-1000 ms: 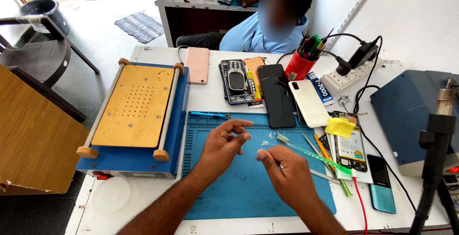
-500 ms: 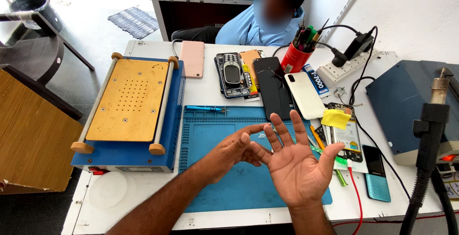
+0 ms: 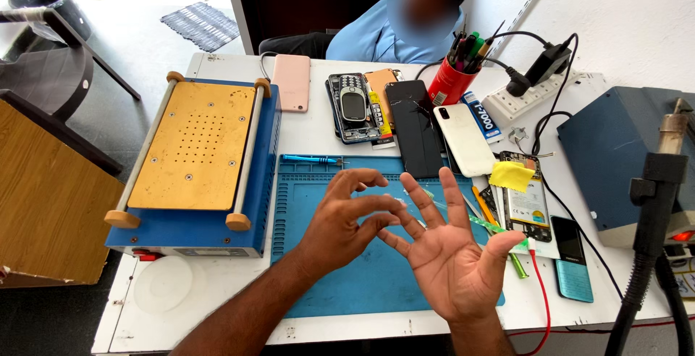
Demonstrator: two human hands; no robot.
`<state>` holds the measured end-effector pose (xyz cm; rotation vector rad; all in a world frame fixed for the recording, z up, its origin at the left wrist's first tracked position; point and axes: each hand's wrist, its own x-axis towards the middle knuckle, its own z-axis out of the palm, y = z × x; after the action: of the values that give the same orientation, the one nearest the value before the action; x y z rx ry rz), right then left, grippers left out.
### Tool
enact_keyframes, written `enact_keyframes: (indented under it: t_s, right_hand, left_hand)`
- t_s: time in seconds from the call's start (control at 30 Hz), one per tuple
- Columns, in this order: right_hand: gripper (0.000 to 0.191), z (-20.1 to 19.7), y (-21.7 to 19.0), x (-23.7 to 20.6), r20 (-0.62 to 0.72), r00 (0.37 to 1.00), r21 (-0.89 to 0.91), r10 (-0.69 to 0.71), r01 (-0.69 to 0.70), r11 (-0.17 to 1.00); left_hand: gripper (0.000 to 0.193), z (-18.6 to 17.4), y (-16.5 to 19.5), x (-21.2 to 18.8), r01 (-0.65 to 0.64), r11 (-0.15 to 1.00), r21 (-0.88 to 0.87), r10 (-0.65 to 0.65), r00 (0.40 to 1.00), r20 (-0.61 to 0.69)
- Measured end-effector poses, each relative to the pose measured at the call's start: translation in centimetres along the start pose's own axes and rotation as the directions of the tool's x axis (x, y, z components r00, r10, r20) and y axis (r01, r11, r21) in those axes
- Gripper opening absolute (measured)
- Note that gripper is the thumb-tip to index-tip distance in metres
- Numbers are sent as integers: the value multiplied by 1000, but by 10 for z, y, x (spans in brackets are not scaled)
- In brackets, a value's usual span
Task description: The person repairs a smartphone at a workbench. They remove the back cover and battery from the phone, then use a screwdriver to unscrew and work on the exposed motherboard, handling the disassembled phone parts on a blue mat.
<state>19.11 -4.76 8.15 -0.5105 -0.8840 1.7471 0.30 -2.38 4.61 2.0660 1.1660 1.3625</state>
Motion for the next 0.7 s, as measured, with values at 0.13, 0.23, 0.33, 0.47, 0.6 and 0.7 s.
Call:
enact_keyframes:
  t_s: [0.13, 0.23, 0.33, 0.47, 0.6, 0.7]
  right_hand:
    - [122, -5, -1, -3, 19, 1000, -45, 24, -23, 999]
    - [118, -13, -3, -1, -7, 1000, -174, 14, -15, 985]
    - [100, -27, -13, 16, -9, 998, -371, -54, 47, 927]
    - [60, -49, -34, 83, -28, 988, -545, -151, 111, 831]
    - [52, -56, -45, 174, -126, 990, -662, -69, -31, 749]
    - [57, -50, -35, 229, -129, 991, -691, -45, -57, 720]
  left_hand:
    - [9, -1, 4, -1, -98, 994, 48, 99, 995, -19]
    - [4, -1, 6, -1, -95, 995, 41, 96, 995, -18]
    - [21, 0, 4, -2, -46, 998, 53, 48, 999, -20]
    - [26, 4, -3, -3, 43, 996, 74, -43, 999, -11]
    - [18, 4, -5, 0, 150, 965, 213, -178, 977, 116]
    - [46, -2, -2, 2, 18, 990, 140, -28, 997, 69]
